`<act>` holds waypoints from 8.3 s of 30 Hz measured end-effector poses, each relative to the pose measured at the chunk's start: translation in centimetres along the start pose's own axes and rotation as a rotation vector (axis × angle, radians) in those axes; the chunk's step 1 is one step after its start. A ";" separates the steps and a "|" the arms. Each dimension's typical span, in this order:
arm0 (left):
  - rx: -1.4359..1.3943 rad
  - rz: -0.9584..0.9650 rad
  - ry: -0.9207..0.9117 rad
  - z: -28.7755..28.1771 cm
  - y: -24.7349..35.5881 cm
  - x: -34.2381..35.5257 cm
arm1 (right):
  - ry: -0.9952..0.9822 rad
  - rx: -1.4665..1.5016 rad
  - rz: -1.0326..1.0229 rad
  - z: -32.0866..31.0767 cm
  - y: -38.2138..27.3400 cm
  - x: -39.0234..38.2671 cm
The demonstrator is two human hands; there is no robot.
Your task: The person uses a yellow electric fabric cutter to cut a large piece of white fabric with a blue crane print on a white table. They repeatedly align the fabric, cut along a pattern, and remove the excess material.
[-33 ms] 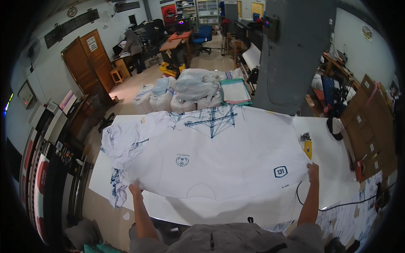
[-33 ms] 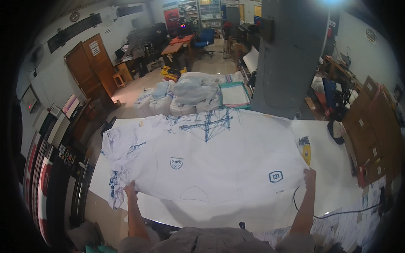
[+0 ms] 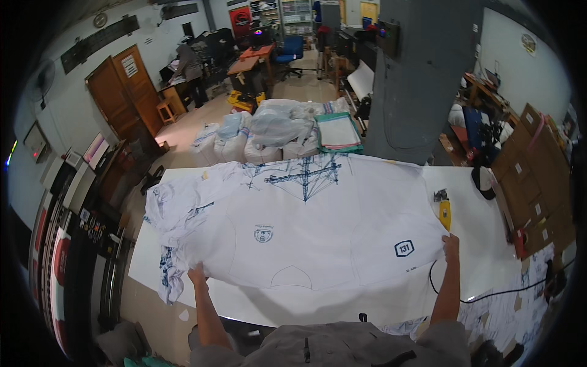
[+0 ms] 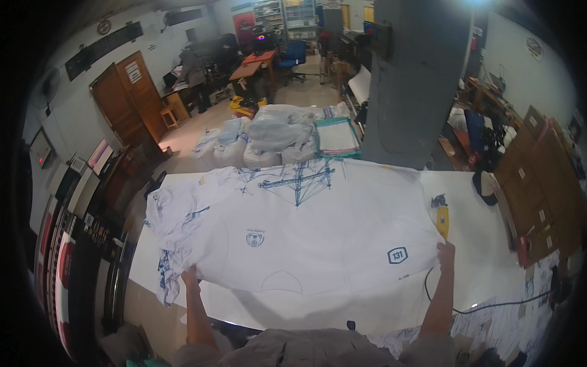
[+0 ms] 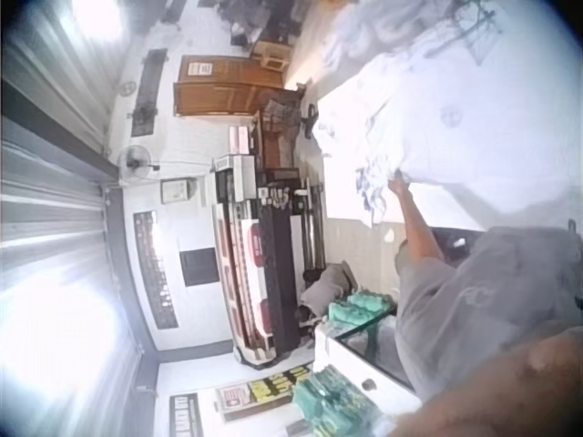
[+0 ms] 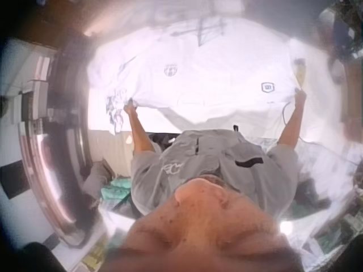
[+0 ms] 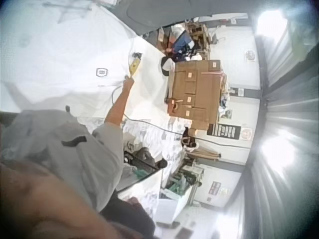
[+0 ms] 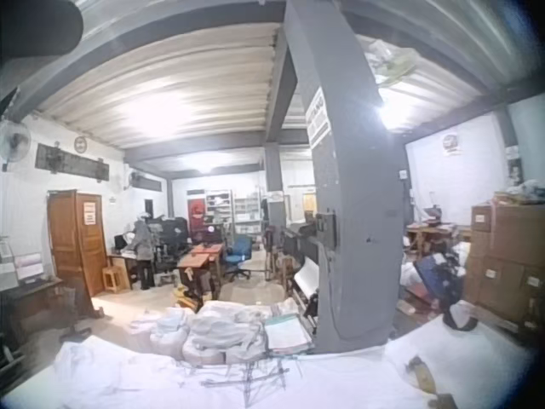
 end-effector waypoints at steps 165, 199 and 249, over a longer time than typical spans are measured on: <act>0.475 1.236 -1.434 23.7 -7.9 -58.2 | -0.542 -0.573 -0.207 2.6 1.1 -41.3; 0.424 1.099 -1.615 23.5 -8.7 -57.0 | -0.444 -0.475 -0.082 13.7 -4.0 -34.5; 0.420 0.915 -1.681 26.2 -8.8 -56.3 | -0.311 -0.558 -0.021 17.4 -5.5 -24.9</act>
Point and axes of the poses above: each hand's wrist, its own x-axis towards the middle knuckle, its own z-axis out of the palm, y = z × x, the point moved 9 cm from there along x, towards the middle knuckle, and after that the axes turned 4 degrees about y, right-handed, at the moved point
